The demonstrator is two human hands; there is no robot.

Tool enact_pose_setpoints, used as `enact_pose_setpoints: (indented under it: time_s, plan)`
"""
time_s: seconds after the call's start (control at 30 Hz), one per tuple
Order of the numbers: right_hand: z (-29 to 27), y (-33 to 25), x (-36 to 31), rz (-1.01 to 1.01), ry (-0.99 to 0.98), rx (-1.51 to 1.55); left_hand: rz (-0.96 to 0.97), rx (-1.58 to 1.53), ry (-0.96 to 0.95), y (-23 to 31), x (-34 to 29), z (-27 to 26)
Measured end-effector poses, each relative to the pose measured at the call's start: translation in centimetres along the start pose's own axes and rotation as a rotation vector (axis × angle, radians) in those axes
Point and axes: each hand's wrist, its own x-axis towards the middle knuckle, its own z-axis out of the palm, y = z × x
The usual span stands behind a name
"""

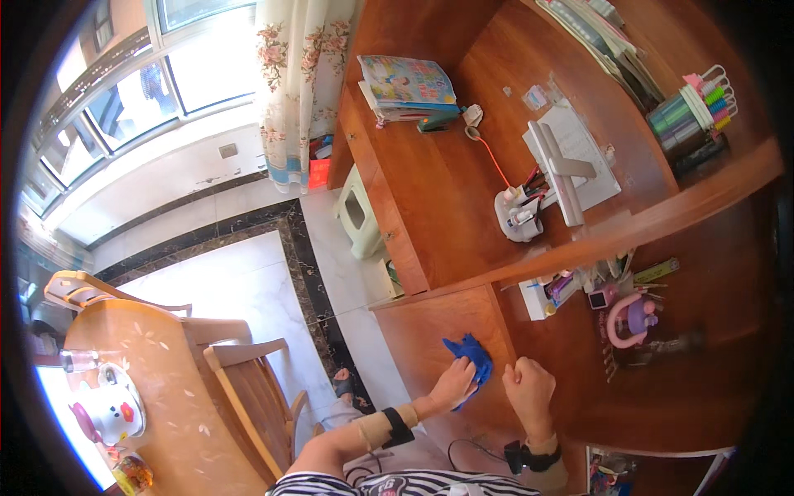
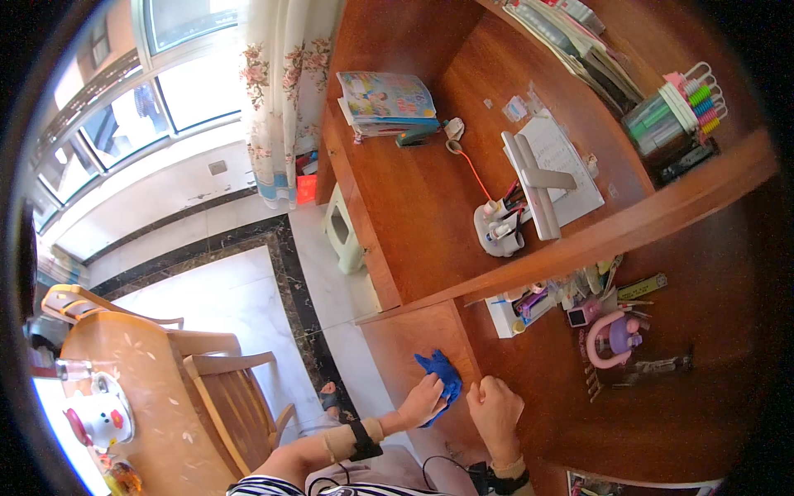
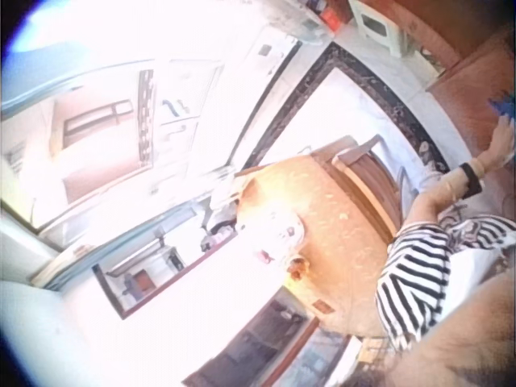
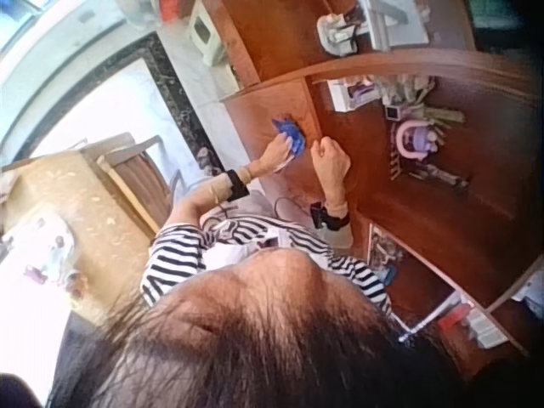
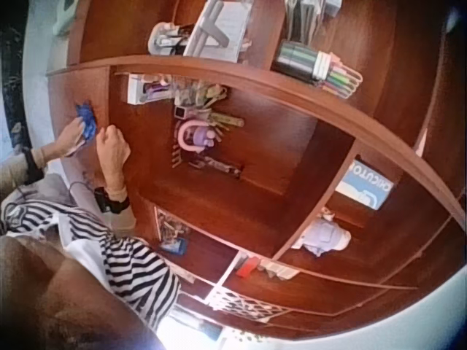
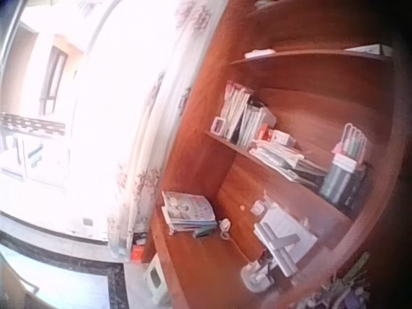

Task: Cleaning the surfaces and handles of a wooden cabinet using a blue cloth.

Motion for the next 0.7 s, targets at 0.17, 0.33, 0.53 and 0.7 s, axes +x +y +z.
enact_pose_setpoints:
  time_s: [0.17, 0.33, 0.53, 0.7]
  plan:
    - [0.7, 1.5, 0.0, -0.028, 0.089, -0.051, 0.287, 0.089, 0.127, 6.7, 4.7, -8.4]
    - [-1.6, 0.5, -0.5, -0.009, 0.105, 0.166, 0.489, 0.418, 0.035, 11.0, 11.1, -12.4]
    - [-5.8, 1.2, -7.3, 0.154, 0.042, 0.183, 0.688, 0.683, -0.234, 13.6, 9.3, -5.1]
    - [-10.2, 4.6, -12.9, 0.268, -0.099, 0.034, 0.946, 0.374, -0.519, 17.2, 6.3, 2.0]
